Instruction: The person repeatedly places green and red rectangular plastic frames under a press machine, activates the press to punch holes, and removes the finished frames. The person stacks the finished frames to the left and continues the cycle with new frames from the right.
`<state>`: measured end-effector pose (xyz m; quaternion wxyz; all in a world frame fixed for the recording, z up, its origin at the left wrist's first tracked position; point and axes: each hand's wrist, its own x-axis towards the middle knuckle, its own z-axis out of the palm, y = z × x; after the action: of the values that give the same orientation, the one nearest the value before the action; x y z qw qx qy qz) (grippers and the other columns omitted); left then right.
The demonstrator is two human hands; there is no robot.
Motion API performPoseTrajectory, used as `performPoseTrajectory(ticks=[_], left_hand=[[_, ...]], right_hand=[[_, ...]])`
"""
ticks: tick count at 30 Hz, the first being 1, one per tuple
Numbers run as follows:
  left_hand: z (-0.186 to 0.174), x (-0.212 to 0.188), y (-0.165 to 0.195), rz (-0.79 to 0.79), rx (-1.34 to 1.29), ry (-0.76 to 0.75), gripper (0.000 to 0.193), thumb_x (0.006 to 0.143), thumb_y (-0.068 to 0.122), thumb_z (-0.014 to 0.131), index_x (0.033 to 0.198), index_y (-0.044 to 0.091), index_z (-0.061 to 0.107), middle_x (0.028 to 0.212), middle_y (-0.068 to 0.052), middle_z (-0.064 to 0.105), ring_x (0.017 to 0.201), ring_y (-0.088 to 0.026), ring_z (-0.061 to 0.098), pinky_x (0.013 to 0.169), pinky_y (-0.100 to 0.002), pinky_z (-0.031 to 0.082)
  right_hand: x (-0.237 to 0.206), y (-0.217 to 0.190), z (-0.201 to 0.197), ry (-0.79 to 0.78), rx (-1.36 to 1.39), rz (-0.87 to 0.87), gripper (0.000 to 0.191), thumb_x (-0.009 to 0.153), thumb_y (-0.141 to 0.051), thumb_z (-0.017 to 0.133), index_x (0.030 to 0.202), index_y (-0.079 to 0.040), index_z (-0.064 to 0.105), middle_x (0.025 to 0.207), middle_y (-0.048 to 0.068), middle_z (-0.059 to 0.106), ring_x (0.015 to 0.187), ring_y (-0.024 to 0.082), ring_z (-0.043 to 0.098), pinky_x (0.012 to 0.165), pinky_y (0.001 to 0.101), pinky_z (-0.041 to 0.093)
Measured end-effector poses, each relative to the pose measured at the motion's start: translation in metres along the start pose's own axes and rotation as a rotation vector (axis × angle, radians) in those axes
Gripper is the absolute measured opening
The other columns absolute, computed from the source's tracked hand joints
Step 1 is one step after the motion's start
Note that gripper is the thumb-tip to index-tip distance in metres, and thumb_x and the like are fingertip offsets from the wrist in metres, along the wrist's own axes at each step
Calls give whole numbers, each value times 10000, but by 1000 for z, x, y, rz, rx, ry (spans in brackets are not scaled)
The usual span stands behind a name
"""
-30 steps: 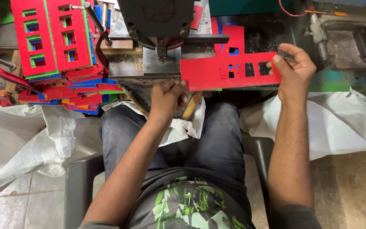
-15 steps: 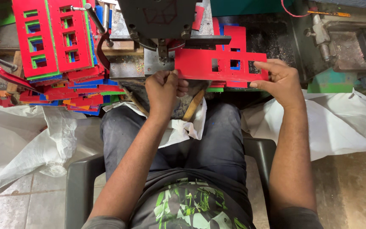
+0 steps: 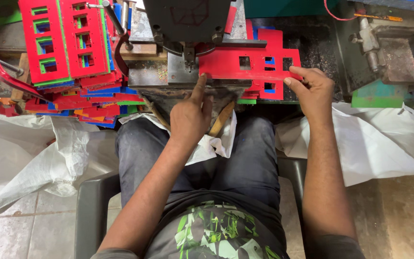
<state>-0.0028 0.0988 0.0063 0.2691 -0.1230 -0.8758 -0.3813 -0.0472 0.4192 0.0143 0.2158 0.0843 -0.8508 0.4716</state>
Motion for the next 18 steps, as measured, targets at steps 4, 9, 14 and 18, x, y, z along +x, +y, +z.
performPoseTrajectory(ticks=[4,9,14,18], left_hand=[[0,1,-7,35,187,-58,619,917,169,676,1509,85,517,821,-190,714,636,-367,678,580,-491,533],[-4,-2,-10,43,231,-45,616,920,186,685,1511,119,523,764,-153,691,633,-336,678,577,-471,534],[-10,-2,-13,56,242,-44,610,934,179,685,1519,133,520,734,-127,674,627,-318,672,570,-462,530],[-13,-1,-14,40,227,-77,625,923,186,686,1523,146,517,711,-120,663,624,-314,671,575,-466,530]], right_hand=[[0,5,14,44,183,33,428,930,46,776,1337,46,646,1157,110,729,966,97,690,837,225,564],[-3,9,20,40,251,44,488,953,68,750,1403,127,570,1230,189,738,1063,144,729,923,266,590],[-4,13,22,46,225,77,504,938,56,782,1395,125,579,1215,189,742,1038,145,731,921,264,591],[-4,16,23,52,287,69,497,948,51,774,1401,121,583,1197,187,747,1022,143,733,904,260,597]])
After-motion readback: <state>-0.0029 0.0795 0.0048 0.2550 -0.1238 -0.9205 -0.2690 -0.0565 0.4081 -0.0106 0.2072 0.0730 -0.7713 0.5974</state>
